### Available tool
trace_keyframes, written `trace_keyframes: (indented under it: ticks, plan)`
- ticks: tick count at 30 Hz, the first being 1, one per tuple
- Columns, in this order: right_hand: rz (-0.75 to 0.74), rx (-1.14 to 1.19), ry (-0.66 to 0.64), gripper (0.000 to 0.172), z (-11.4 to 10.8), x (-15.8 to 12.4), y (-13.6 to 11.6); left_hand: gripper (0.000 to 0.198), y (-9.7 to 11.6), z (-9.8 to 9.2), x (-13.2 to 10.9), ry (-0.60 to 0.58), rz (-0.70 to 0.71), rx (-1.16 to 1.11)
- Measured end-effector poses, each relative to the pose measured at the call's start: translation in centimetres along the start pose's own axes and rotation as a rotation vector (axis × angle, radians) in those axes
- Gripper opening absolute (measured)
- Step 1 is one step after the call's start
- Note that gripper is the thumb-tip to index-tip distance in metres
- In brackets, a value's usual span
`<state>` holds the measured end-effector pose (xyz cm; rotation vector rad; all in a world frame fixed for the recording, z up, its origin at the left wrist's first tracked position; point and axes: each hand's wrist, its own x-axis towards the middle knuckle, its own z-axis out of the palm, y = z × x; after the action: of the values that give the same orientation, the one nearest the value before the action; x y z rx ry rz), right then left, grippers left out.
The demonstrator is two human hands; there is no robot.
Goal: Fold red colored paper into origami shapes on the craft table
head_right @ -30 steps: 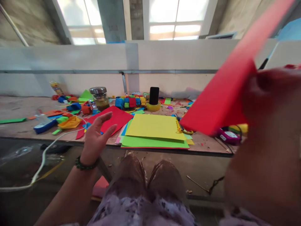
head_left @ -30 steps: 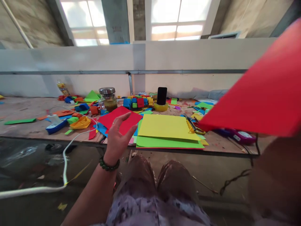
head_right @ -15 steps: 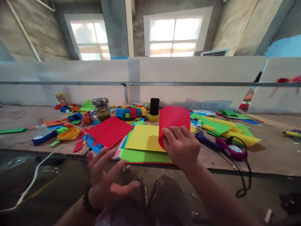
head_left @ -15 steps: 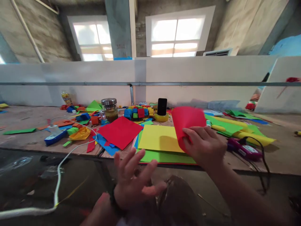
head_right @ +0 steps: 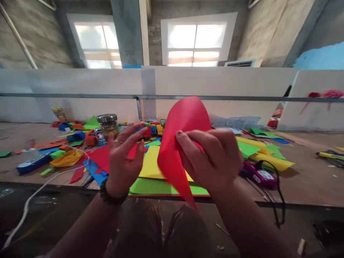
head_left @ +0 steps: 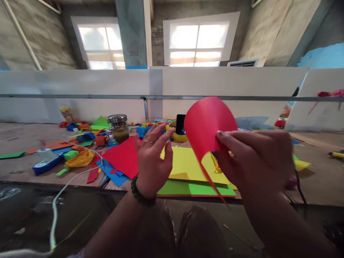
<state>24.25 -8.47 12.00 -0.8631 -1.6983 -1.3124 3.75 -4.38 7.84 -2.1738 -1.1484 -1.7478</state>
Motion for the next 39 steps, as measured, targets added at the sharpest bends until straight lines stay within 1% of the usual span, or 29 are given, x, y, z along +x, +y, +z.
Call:
trace_keyframes:
  ticks: [1,2,3,4,5,6,7,8,9,10,12,14,17,19,21,23,25,28,31,33,35,37,39]
  plan:
    - [0.0,0.001,0.01,0.03,-0.3,-0.6,0.0,0.035,0.0,-0.6,-0.3,0.081,0.02,0.021]
    - [0.019,-0.004,0.0,0.029,-0.3,-1.4,-0.2,0.043,0.0,-1.0,-0.9,0.127,0.043,0.032]
    - [0.048,-0.009,-0.031,0.026,-0.1,-2.3,-0.6,0.058,0.1,-1.2,-1.7,0.123,0.066,0.043]
    - [0.09,-0.025,-0.086,0.022,0.4,-3.3,-1.1,0.074,0.2,-1.2,-2.7,0.093,0.118,0.057]
    - [0.121,-0.035,-0.161,0.019,0.9,-4.5,-1.6,0.08,0.3,-0.9,-3.7,0.001,0.191,0.096]
    - [0.144,-0.038,-0.289,0.018,1.5,-5.6,-2.3,0.079,0.2,-0.4,-4.7,-0.146,0.232,0.15]
    - [0.169,-0.03,-0.409,0.016,2.0,-6.8,-2.9,0.075,0.0,0.2,-5.6,-0.266,0.258,0.188]
    - [0.188,-0.002,-0.505,0.016,2.4,-7.9,-3.4,0.067,-0.5,0.9,-6.4,-0.36,0.259,0.218]
    - [0.209,0.033,-0.565,0.017,2.7,-8.9,-3.8,0.058,-1.0,1.6,-6.9,-0.429,0.243,0.245]
    - [0.231,0.074,-0.592,0.018,2.8,-9.9,-4.0,0.05,-1.8,2.2,-7.3,-0.46,0.206,0.274]
    - [0.276,0.153,-0.594,0.022,2.8,-11.4,-4.1,0.045,-3.4,2.9,-7.6,-0.492,0.155,0.31]
    - [0.315,0.203,-0.595,0.026,2.7,-12.3,-3.8,0.042,-5.0,2.8,-7.5,-0.516,0.142,0.32]
    - [0.319,0.231,-0.647,0.025,3.0,-12.8,-3.7,0.037,-6.8,1.9,-7.2,-0.557,0.173,0.328]
    - [0.294,0.27,-0.724,0.025,3.4,-13.0,-3.8,0.039,-7.8,1.1,-7.1,-0.642,0.184,0.323]
    - [0.28,0.341,-0.793,0.026,3.7,-13.6,-3.7,0.042,-8.9,0.5,-7.2,-0.757,0.145,0.281]
    - [0.291,0.438,-0.818,0.029,3.8,-14.4,-3.0,0.042,-9.9,0.0,-7.6,-0.821,0.056,0.197]
    - [0.338,0.55,-0.809,0.029,3.6,-15.4,-1.9,0.035,-10.9,-0.5,-8.2,-0.829,-0.043,0.076]
    - [0.447,0.71,-0.809,0.024,3.0,-16.6,0.3,0.025,-11.8,-1.1,-8.9,-0.815,-0.206,-0.13]
    - [0.532,0.775,-0.858,0.022,2.5,-17.3,2.0,0.024,-12.2,-1.5,-9.2,-0.742,-0.384,-0.27]
    - [0.596,0.784,-0.896,0.023,2.3,-17.4,2.5,0.024,-12.1,-1.6,-9.0,-0.672,-0.46,-0.287]
    - [0.696,0.798,-0.914,0.022,2.3,-17.4,2.7,0.025,-12.0,-1.6,-8.6,-0.634,-0.505,-0.262]
    - [0.807,0.806,-0.927,0.023,2.4,-17.3,2.8,0.027,-11.8,-1.5,-8.0,-0.643,-0.54,-0.222]
    - [0.884,0.785,-0.962,0.024,2.6,-17.2,2.9,0.032,-11.7,-1.4,-7.5,-0.659,-0.57,-0.178]
